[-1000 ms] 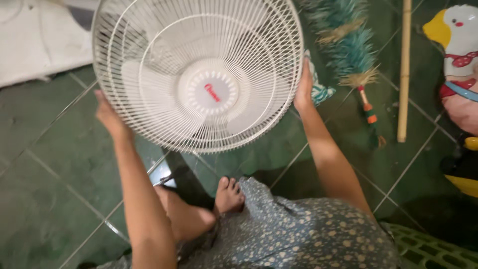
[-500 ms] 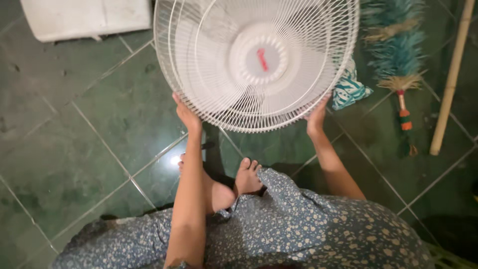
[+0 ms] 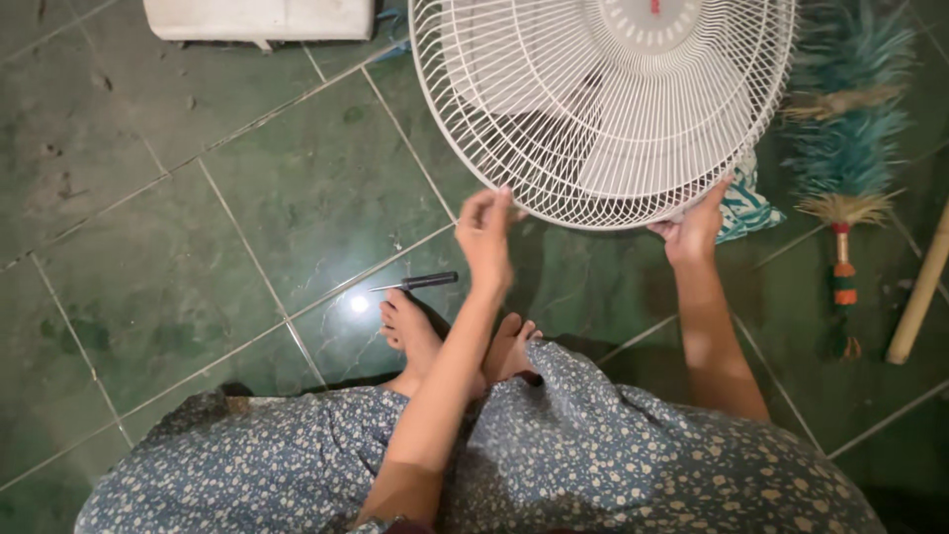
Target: The person assembles a standing fan by attaching the front grille to the fan head using a screwdriver. They then move the assembled fan to the floor and pick up a second fan to begin working on it.
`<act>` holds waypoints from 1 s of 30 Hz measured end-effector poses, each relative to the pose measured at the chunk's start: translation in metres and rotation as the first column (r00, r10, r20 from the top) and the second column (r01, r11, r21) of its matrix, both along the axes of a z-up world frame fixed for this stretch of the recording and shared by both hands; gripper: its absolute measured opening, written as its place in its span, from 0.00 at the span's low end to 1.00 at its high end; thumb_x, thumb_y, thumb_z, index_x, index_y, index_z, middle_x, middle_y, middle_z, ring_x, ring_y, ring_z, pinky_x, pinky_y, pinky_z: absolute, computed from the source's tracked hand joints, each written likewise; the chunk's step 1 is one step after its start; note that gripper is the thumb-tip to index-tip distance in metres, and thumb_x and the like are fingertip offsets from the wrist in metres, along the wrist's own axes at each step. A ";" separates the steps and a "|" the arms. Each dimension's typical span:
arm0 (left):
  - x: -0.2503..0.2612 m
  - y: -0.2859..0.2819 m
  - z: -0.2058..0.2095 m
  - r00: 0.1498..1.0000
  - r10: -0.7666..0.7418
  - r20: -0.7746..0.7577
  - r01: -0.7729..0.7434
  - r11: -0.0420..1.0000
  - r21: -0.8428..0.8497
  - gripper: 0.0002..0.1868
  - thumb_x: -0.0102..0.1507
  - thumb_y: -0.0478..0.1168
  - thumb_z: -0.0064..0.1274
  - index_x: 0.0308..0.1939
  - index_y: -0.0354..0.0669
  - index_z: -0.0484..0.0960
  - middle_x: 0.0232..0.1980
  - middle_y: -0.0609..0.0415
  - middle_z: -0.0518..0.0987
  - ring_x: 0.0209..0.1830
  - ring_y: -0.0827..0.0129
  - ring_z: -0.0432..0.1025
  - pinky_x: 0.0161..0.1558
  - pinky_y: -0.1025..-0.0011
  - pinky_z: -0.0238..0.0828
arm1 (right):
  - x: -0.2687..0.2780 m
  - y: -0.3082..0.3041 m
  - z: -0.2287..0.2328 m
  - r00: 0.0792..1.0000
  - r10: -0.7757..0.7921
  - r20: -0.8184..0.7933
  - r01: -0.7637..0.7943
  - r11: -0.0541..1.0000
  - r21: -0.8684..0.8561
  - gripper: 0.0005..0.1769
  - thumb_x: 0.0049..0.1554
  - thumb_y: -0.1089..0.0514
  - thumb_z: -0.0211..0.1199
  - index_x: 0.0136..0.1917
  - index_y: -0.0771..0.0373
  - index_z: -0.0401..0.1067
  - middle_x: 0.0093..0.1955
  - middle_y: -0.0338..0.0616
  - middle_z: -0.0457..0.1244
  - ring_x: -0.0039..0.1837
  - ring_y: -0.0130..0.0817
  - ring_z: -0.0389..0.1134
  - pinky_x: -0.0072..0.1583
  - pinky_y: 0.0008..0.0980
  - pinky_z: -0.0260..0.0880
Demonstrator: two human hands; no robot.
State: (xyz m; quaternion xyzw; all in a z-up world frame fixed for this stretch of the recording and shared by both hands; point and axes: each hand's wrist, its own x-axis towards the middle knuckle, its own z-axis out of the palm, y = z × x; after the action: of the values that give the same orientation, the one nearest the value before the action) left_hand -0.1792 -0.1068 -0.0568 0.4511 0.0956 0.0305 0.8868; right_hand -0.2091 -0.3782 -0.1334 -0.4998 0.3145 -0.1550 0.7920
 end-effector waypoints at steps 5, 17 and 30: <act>-0.020 -0.024 -0.013 0.982 0.177 -0.068 -0.163 0.971 0.177 0.09 0.57 0.36 0.51 0.35 0.32 0.72 0.29 0.51 0.71 0.27 0.73 0.66 0.30 0.76 0.63 | -0.003 0.013 0.016 0.999 0.046 -0.008 -0.046 0.999 -0.016 0.42 0.47 0.28 0.34 0.64 0.60 0.47 0.59 0.48 0.57 0.52 0.45 0.66 0.40 0.48 0.70; -0.017 -0.015 0.003 0.983 0.174 -0.060 -0.179 0.980 -0.087 0.10 0.60 0.39 0.42 0.28 0.35 0.68 0.26 0.56 0.66 0.26 0.75 0.63 0.31 0.69 0.72 | -0.002 0.060 0.077 0.927 0.367 0.080 -0.374 0.922 0.103 0.38 0.51 0.34 0.34 0.62 0.66 0.50 0.57 0.55 0.55 0.53 0.49 0.61 0.50 0.50 0.65; -0.032 -0.034 -0.010 0.985 0.084 -0.151 -0.111 0.977 -0.182 0.08 0.57 0.32 0.47 0.38 0.30 0.72 0.35 0.51 0.74 0.31 0.74 0.68 0.35 0.78 0.66 | 0.007 0.118 0.104 0.811 0.541 0.222 -0.581 0.786 0.212 0.33 0.56 0.41 0.32 0.56 0.74 0.55 0.52 0.65 0.57 0.53 0.51 0.62 0.56 0.43 0.63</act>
State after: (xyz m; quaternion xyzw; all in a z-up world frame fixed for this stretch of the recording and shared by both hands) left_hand -0.2115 -0.1405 -0.0669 0.3604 0.1833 0.0326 0.9140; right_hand -0.2017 -0.2599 -0.0290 -0.4450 0.1092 0.0952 0.8837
